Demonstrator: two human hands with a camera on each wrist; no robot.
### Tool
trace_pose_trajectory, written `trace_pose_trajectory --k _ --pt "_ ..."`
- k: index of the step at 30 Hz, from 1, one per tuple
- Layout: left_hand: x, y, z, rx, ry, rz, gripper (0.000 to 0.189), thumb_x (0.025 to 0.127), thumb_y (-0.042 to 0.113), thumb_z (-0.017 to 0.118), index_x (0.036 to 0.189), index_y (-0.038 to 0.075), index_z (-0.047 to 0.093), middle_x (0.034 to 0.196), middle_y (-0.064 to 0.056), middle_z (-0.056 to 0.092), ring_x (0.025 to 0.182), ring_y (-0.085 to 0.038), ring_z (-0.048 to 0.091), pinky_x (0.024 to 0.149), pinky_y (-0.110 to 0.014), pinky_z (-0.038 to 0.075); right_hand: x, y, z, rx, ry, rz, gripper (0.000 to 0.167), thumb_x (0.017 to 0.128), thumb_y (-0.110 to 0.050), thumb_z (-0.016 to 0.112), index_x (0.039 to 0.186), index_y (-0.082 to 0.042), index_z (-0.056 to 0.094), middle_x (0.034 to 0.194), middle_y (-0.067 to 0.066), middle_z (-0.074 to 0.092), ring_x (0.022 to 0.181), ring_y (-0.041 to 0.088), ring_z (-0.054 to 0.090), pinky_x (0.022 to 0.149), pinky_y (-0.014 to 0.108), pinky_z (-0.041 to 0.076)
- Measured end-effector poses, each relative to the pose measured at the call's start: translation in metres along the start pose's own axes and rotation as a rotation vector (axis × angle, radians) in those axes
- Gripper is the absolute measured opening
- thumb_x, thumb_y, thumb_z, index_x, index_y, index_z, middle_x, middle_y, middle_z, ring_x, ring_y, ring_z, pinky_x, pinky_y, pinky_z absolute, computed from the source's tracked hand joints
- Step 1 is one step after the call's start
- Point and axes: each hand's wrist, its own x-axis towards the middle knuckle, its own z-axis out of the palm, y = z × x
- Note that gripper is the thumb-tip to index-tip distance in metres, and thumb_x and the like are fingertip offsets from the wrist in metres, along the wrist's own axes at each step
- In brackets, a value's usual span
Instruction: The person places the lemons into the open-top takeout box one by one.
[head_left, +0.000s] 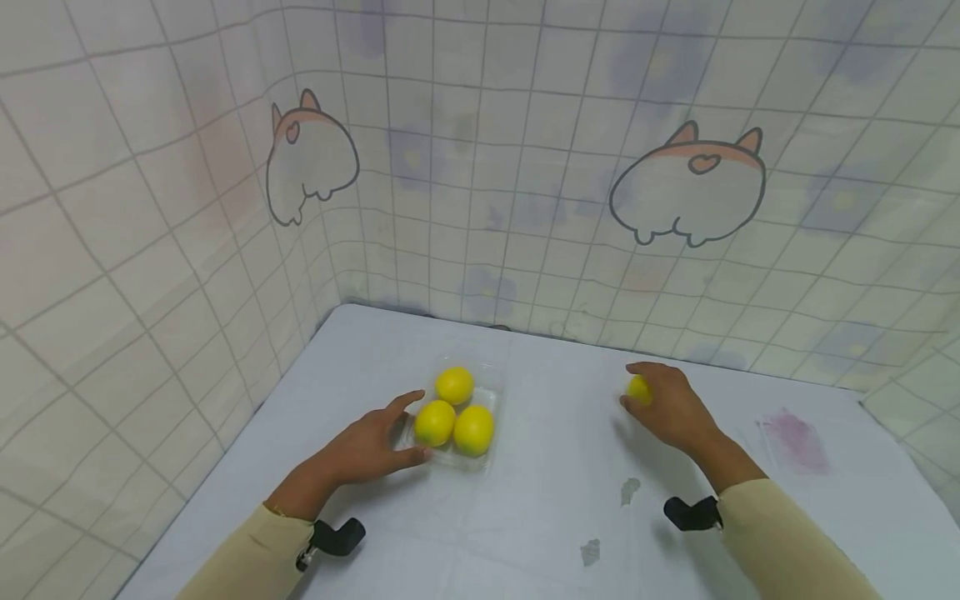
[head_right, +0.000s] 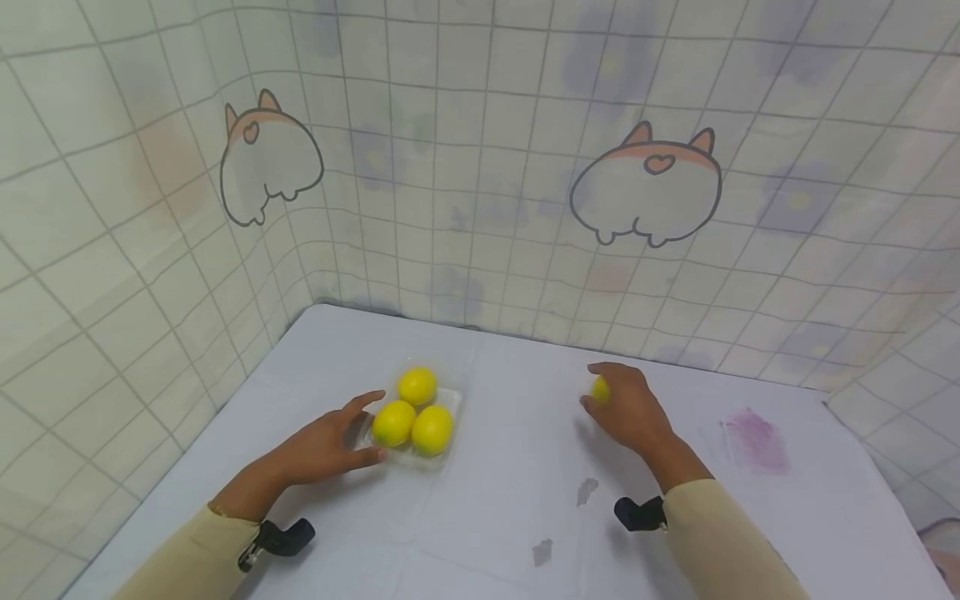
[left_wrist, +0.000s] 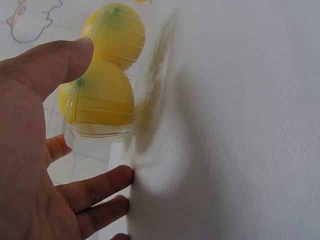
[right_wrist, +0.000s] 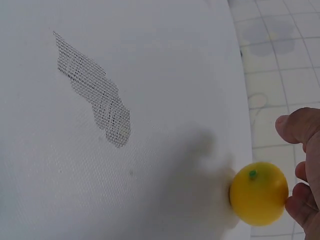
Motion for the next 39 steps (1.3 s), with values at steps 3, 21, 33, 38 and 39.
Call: trace_pose_trajectory --k 3,21,33,38,39 --pt "0.000 0.001 0.000 0.002 -0.001 -0.002 0.096 0.084 0.068 0.071 0.161 0.032 0.028 0.153 -0.016 0.048 0.138 -0.042 0.046 0.106 -0.069 0.038 0.000 0.006 -0.001 -0.006 0.007 0.013 0.055 0.094 -0.019 0.072 0.142 0.002 0.055 0.143 0.026 0.053 0.125 0.046 0.049 0.105 0.063 0.041" --pt "-0.001 0.000 0.000 -0.001 -0.004 -0.009 0.095 0.084 0.069 0.071 0.161 0.033 0.028 0.153 -0.017 0.048 0.138 -0.042 0.046 0.105 -0.069 0.038 0.003 0.037 -0.006 0.028 -0.086 0.127 0.078 0.092 -0.030 0.076 0.152 0.004 0.040 0.152 0.033 0.038 0.140 0.054 0.031 0.113 0.069 0.025" --pt "-0.001 0.000 0.000 -0.004 -0.006 -0.007 0.095 0.084 0.070 0.070 0.161 0.034 0.028 0.153 -0.015 0.048 0.137 -0.041 0.046 0.105 -0.068 0.039 0.007 0.044 0.000 0.056 -0.091 0.180 0.078 0.093 -0.035 0.076 0.152 0.002 0.040 0.146 0.032 0.045 0.126 0.051 0.048 0.104 0.067 0.039" --pt "-0.001 -0.001 0.001 -0.001 -0.002 -0.014 0.095 0.084 0.071 0.070 0.161 0.034 0.028 0.152 -0.015 0.049 0.137 -0.041 0.047 0.105 -0.068 0.039 0.008 0.044 0.003 0.100 -0.077 0.190 0.076 0.092 -0.034 0.078 0.150 0.000 0.043 0.142 0.030 0.049 0.122 0.048 0.052 0.098 0.061 0.047" --pt "-0.001 -0.001 0.001 -0.001 -0.002 -0.015 0.095 0.084 0.071 0.070 0.161 0.034 0.028 0.152 -0.015 0.049 0.137 -0.041 0.047 0.105 -0.068 0.039 0.008 0.044 0.004 0.110 -0.077 0.191 0.075 0.091 -0.034 0.078 0.149 0.000 0.044 0.141 0.029 0.050 0.122 0.047 0.053 0.097 0.060 0.048"
